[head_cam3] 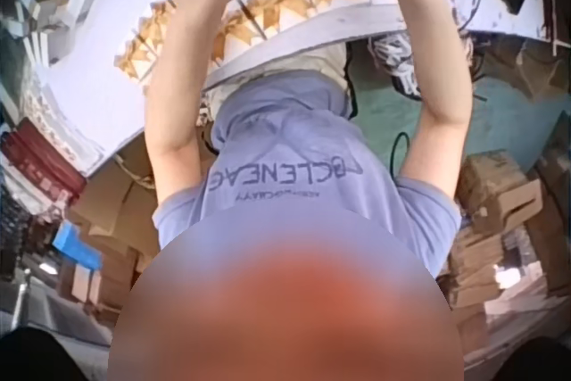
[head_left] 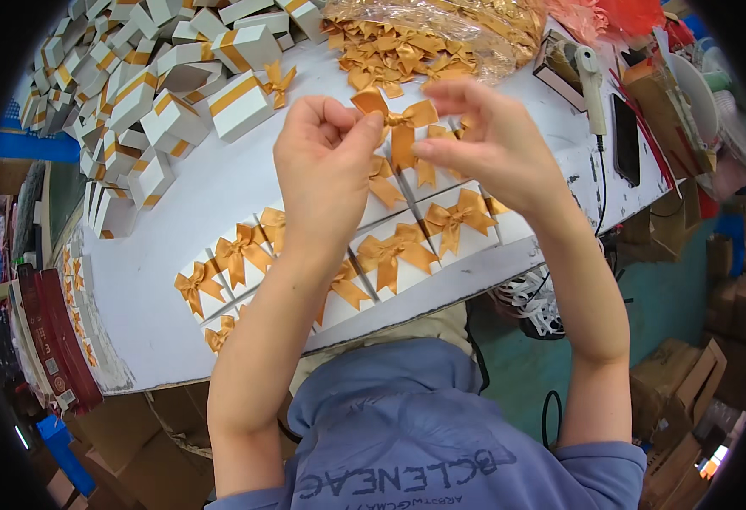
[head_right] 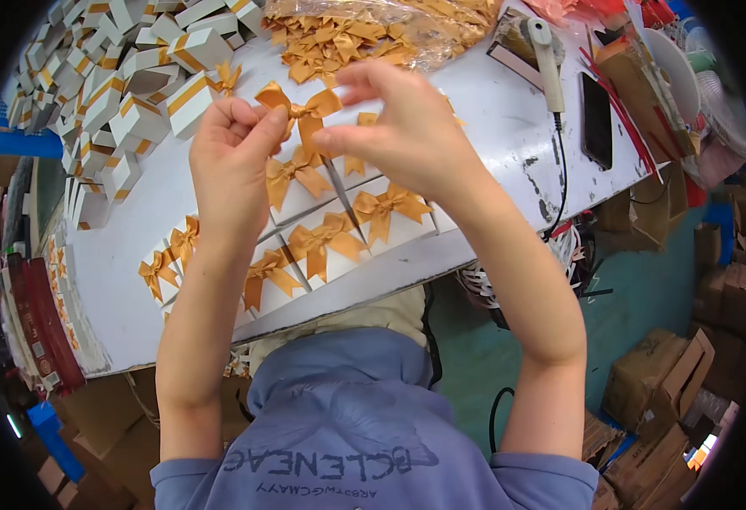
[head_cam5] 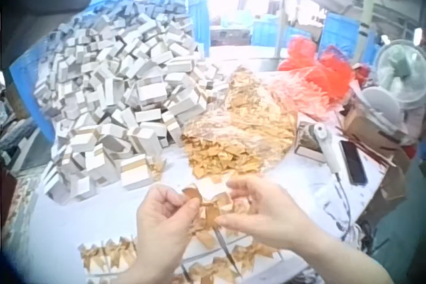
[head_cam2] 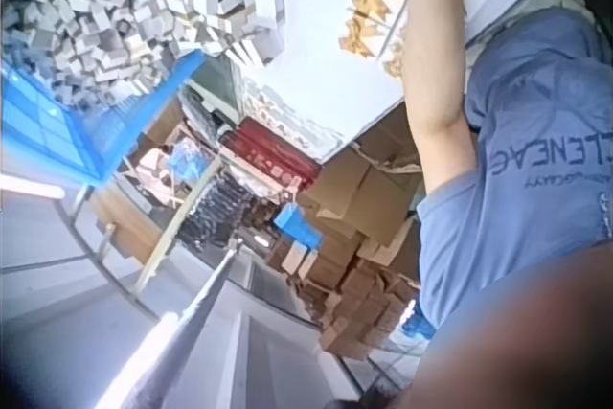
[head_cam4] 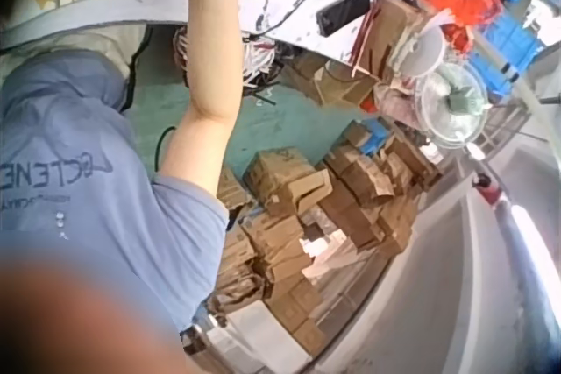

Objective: Gluing decorative bows onto small white gift boxes using a hot glue gun.

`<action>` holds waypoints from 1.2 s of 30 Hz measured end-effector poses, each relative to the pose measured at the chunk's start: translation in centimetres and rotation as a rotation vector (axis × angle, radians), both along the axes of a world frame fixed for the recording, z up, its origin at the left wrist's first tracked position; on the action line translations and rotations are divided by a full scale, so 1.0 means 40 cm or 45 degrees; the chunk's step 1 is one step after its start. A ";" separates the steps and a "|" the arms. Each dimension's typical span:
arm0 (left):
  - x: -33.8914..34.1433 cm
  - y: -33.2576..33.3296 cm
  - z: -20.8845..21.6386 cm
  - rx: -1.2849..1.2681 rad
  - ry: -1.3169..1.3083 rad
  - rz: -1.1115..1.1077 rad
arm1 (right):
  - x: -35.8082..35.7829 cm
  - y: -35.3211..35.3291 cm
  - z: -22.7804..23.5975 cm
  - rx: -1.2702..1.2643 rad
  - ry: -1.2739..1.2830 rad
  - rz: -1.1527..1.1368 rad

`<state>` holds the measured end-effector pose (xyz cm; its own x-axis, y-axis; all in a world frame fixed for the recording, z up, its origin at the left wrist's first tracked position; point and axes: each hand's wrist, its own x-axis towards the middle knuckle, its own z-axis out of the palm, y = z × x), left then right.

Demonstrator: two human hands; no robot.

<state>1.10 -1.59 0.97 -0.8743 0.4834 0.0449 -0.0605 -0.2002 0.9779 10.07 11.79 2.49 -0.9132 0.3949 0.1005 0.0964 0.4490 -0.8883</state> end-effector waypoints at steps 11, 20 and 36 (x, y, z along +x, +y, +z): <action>0.168 0.061 -0.060 -0.126 0.373 -0.332 | 0.175 0.058 -0.024 -0.731 -0.006 -0.215; 0.252 0.111 -0.079 -0.507 0.736 -0.504 | 0.263 0.136 -0.132 -0.212 -0.087 -0.271; 0.278 0.103 -0.106 -0.999 1.677 -0.344 | 0.288 0.111 -0.155 0.769 0.110 -0.422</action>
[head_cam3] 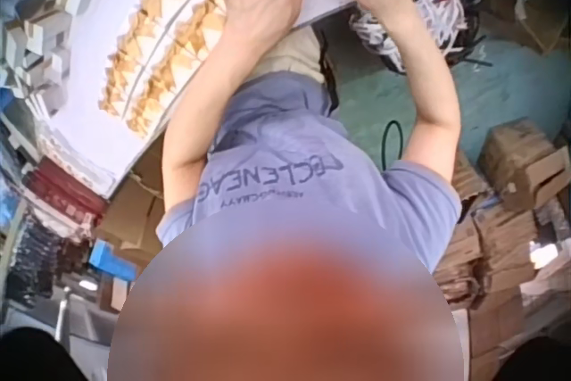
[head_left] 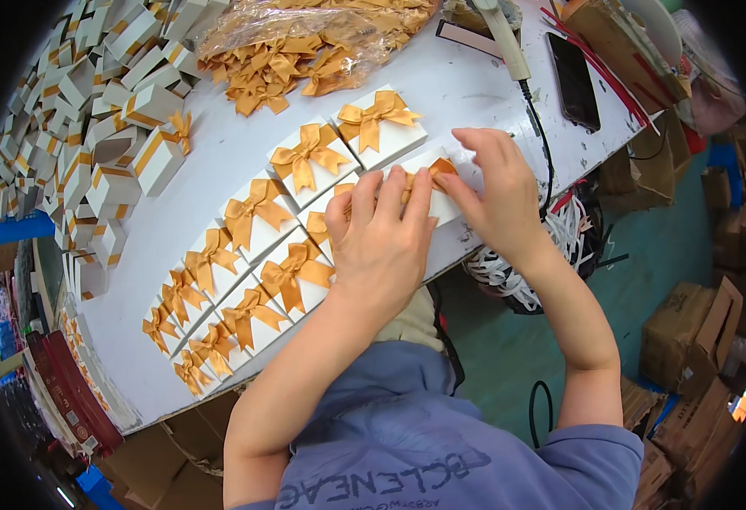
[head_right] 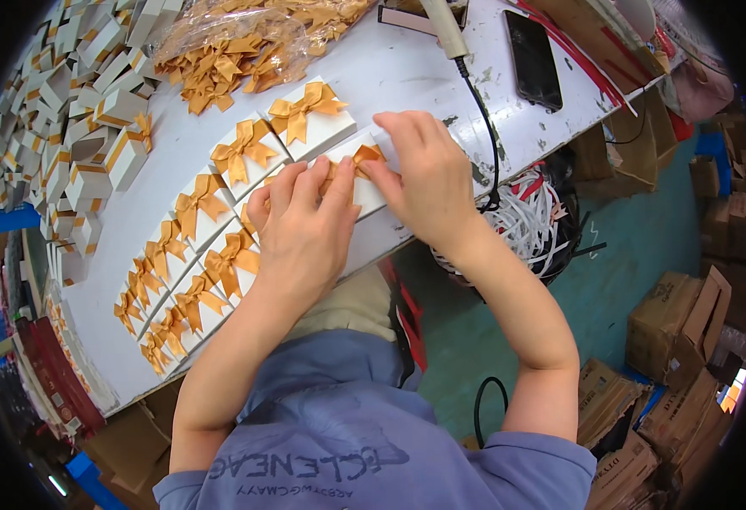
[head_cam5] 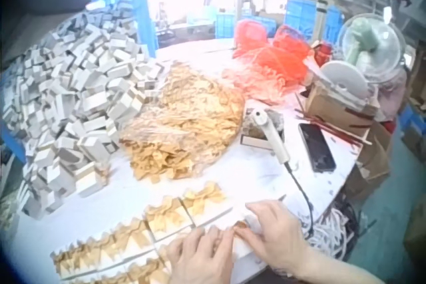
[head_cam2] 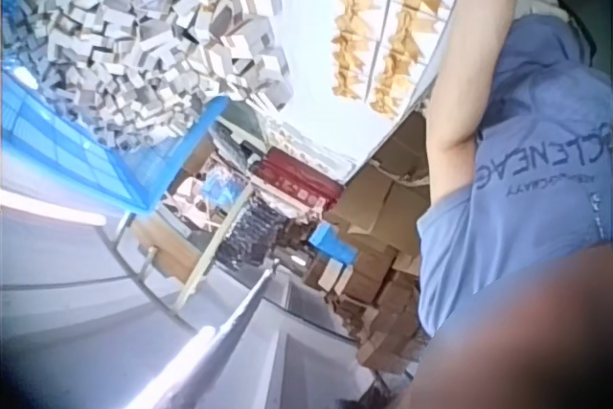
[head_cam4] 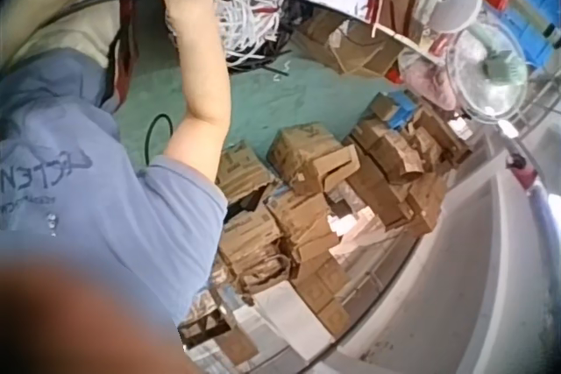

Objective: Gluing decorative bows onto small white gift boxes using a hot glue gun.

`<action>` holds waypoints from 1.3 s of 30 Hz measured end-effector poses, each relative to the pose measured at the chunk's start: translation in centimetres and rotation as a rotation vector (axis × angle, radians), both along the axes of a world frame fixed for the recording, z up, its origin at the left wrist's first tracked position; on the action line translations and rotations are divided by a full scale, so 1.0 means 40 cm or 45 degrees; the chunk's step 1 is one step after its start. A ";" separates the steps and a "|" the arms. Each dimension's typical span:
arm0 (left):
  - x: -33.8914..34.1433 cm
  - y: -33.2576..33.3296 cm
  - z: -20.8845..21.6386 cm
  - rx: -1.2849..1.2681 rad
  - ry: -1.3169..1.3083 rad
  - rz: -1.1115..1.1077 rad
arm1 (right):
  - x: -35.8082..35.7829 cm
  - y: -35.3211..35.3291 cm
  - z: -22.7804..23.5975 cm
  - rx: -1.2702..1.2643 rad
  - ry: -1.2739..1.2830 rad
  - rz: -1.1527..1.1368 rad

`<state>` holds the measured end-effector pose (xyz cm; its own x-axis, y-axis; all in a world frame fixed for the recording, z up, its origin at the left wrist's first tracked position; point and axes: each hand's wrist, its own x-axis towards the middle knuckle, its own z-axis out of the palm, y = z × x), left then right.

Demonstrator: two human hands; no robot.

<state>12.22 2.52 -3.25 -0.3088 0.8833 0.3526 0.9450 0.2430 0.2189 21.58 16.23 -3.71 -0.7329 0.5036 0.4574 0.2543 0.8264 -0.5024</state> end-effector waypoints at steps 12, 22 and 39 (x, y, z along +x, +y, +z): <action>0.021 -0.005 -0.012 -0.141 0.176 -0.001 | 0.049 -0.034 0.015 0.608 -0.474 0.316; 0.055 -0.168 0.035 0.217 -0.284 -0.337 | 0.072 -0.049 0.010 0.352 -0.601 0.371; -0.299 -0.647 0.123 -0.245 -0.041 0.634 | -0.370 -0.530 0.173 0.169 -0.044 1.019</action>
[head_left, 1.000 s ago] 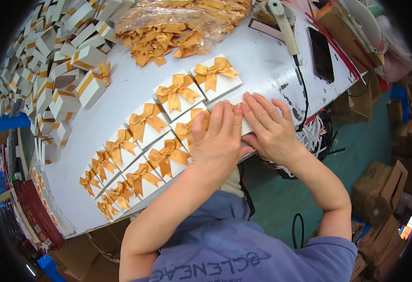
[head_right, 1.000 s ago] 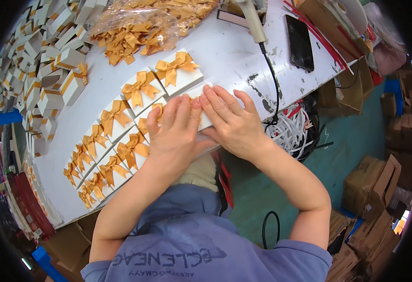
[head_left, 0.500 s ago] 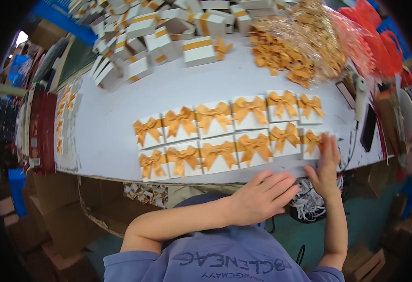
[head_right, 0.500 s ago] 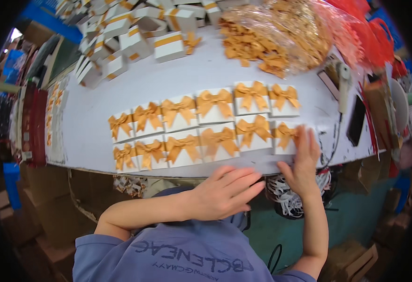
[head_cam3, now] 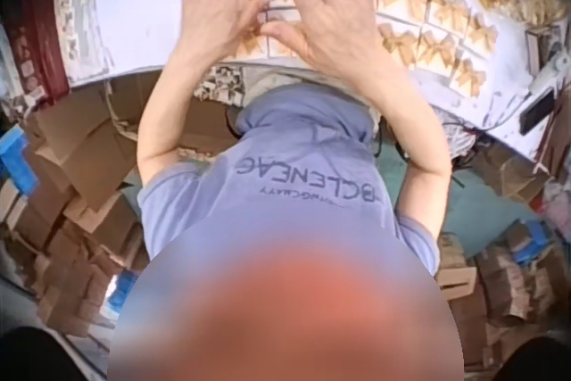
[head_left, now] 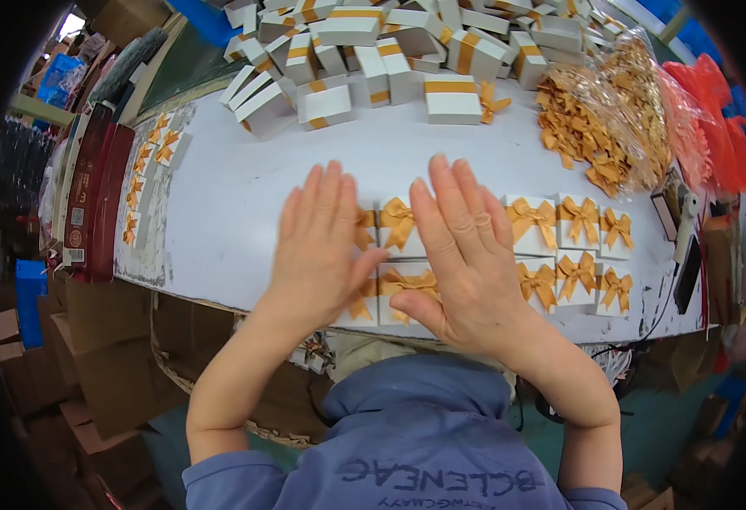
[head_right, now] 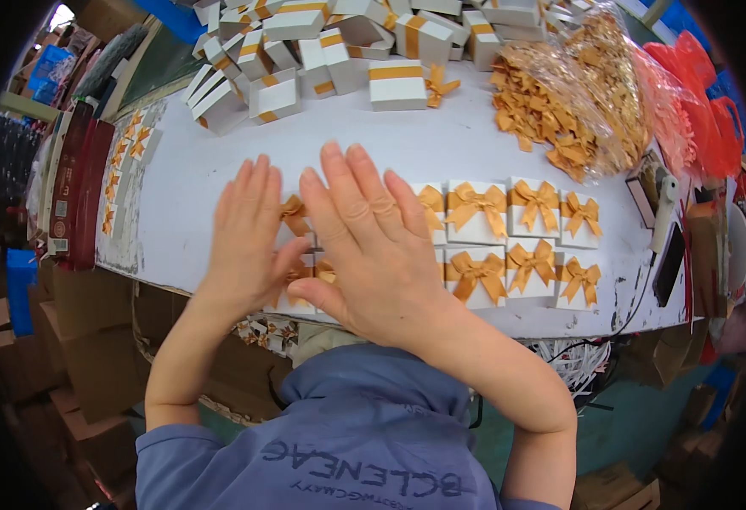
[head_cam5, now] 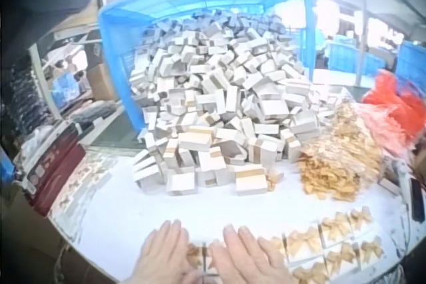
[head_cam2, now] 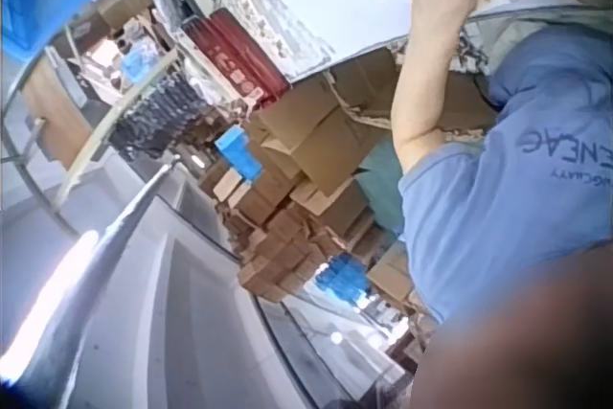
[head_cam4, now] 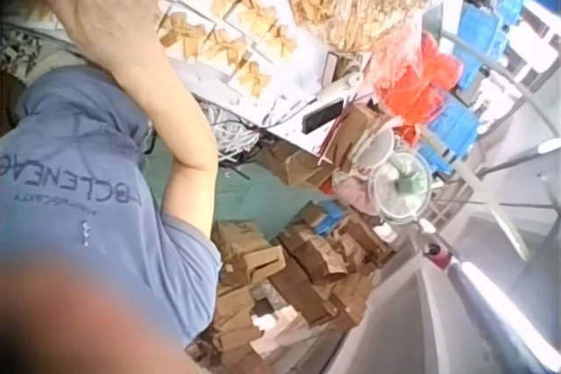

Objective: Gluing decorative bows onto small white gift boxes using a hot glue gun.

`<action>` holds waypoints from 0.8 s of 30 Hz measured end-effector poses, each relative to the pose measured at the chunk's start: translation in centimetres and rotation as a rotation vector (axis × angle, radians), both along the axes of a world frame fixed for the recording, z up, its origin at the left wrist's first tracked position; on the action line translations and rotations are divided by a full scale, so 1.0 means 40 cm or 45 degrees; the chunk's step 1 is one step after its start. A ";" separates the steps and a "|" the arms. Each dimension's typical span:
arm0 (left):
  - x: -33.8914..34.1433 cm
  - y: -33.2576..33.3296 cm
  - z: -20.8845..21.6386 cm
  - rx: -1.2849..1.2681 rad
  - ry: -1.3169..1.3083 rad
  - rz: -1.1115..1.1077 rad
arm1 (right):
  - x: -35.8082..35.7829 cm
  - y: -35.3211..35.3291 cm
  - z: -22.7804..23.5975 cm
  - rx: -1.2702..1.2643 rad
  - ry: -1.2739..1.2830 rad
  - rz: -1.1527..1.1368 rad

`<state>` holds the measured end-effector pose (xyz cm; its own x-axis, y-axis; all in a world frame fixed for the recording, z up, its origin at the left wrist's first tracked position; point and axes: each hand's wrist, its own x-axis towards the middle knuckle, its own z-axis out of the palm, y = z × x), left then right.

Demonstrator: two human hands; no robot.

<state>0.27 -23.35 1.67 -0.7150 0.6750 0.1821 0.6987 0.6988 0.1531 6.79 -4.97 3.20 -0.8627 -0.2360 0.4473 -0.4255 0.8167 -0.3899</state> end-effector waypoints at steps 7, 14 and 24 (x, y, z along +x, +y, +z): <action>-0.023 -0.005 -0.128 0.059 -0.224 0.027 | -0.040 -0.047 -0.129 0.293 -0.323 -0.014; -0.029 -0.065 -0.120 0.032 -0.370 0.078 | -0.041 -0.055 -0.129 0.409 -0.433 0.045; -0.391 -0.664 -0.206 -0.173 0.132 1.158 | -0.040 -0.046 -0.107 0.415 -0.519 0.032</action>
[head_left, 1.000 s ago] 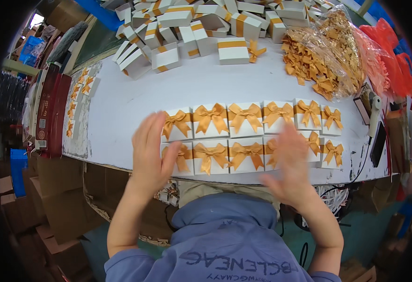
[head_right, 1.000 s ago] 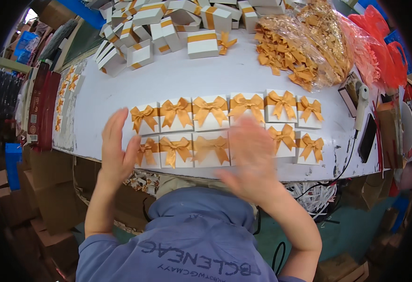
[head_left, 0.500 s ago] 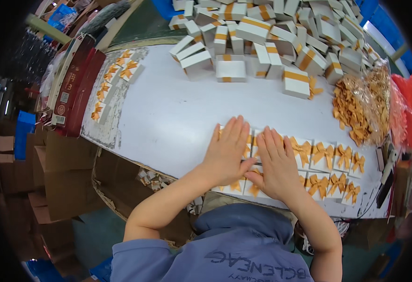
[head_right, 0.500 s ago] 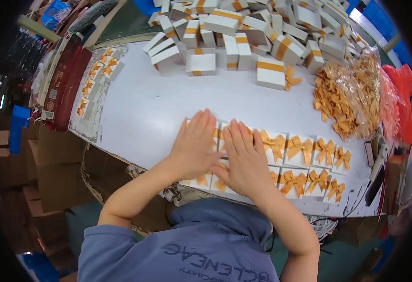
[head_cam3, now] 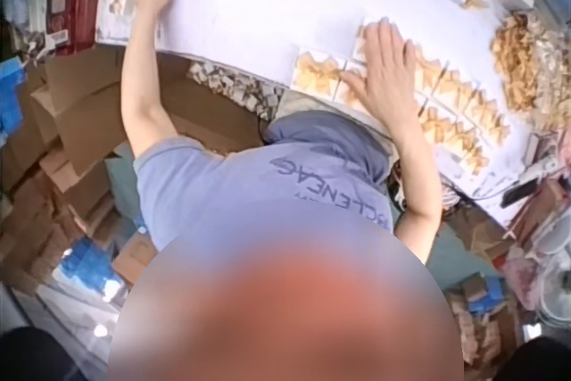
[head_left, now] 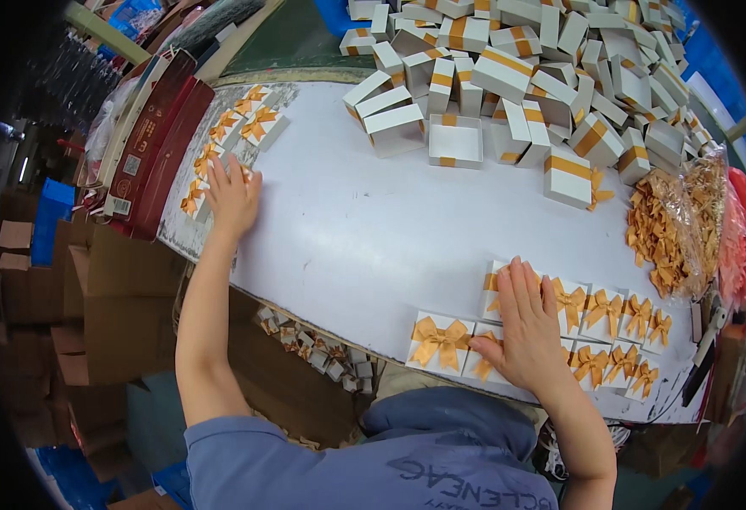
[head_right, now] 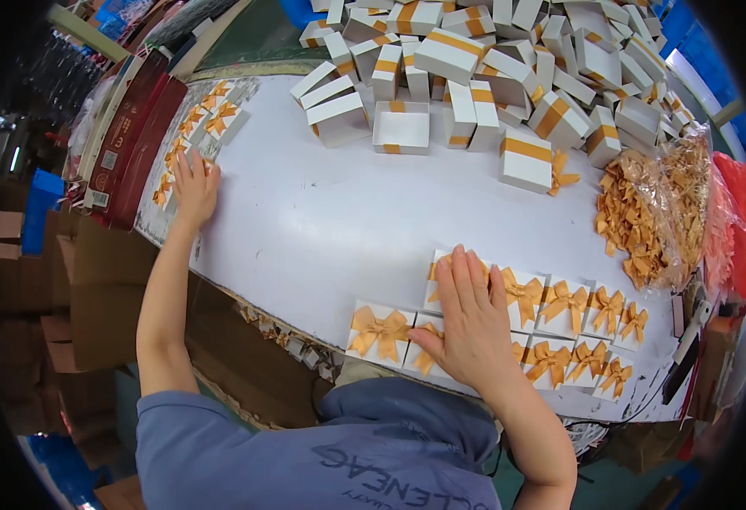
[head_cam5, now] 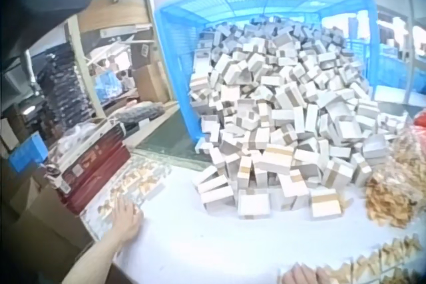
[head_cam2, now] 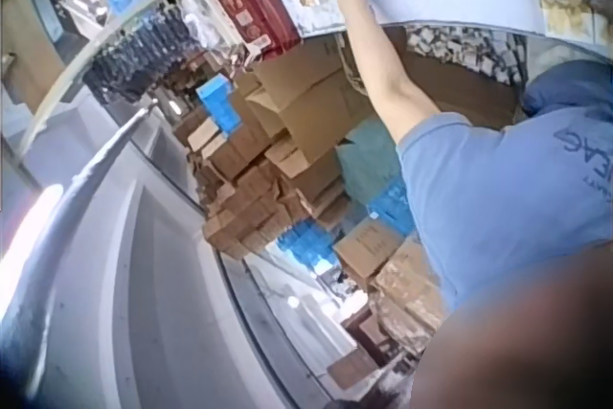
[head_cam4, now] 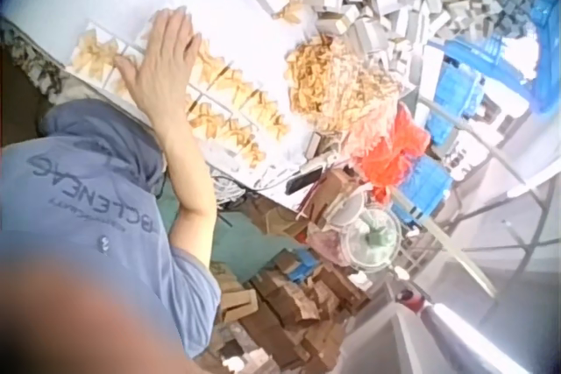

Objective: Gluing decorative bows onto small white gift boxes using a hot glue gun.

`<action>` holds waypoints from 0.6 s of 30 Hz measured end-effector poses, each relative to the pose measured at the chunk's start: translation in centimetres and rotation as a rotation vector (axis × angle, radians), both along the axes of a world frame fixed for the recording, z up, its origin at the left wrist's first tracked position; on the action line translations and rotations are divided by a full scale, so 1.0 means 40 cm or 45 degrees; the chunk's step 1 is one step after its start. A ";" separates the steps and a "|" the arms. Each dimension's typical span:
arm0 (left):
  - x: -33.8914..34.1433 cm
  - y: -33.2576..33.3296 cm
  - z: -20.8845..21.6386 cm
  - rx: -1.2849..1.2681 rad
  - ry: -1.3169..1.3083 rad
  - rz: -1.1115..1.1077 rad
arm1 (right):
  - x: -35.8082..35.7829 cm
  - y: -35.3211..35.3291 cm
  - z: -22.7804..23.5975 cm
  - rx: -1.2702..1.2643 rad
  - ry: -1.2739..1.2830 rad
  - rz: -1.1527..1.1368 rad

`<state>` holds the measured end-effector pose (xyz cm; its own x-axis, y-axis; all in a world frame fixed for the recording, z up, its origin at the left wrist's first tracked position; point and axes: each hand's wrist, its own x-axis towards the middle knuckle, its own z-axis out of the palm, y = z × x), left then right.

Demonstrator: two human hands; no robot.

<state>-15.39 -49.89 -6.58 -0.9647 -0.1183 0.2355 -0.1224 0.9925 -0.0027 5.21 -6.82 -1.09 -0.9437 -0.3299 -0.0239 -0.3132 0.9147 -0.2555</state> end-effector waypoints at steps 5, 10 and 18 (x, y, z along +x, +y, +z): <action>-0.169 0.039 0.012 -0.048 -0.153 0.044 | 0.011 0.005 0.002 0.004 -0.022 -0.049; -0.158 0.105 0.048 -0.273 0.135 -0.090 | 0.038 0.085 0.071 -0.079 0.105 -0.161; 0.318 0.743 0.230 0.478 -0.228 -1.576 | 0.046 0.246 0.148 0.018 0.381 -0.315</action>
<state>-2.68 -20.17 2.61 -0.4951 0.8350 0.2400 0.8404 0.3900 0.3763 7.04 3.02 4.81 -0.9607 -0.0928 0.2615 -0.1414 0.9747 -0.1734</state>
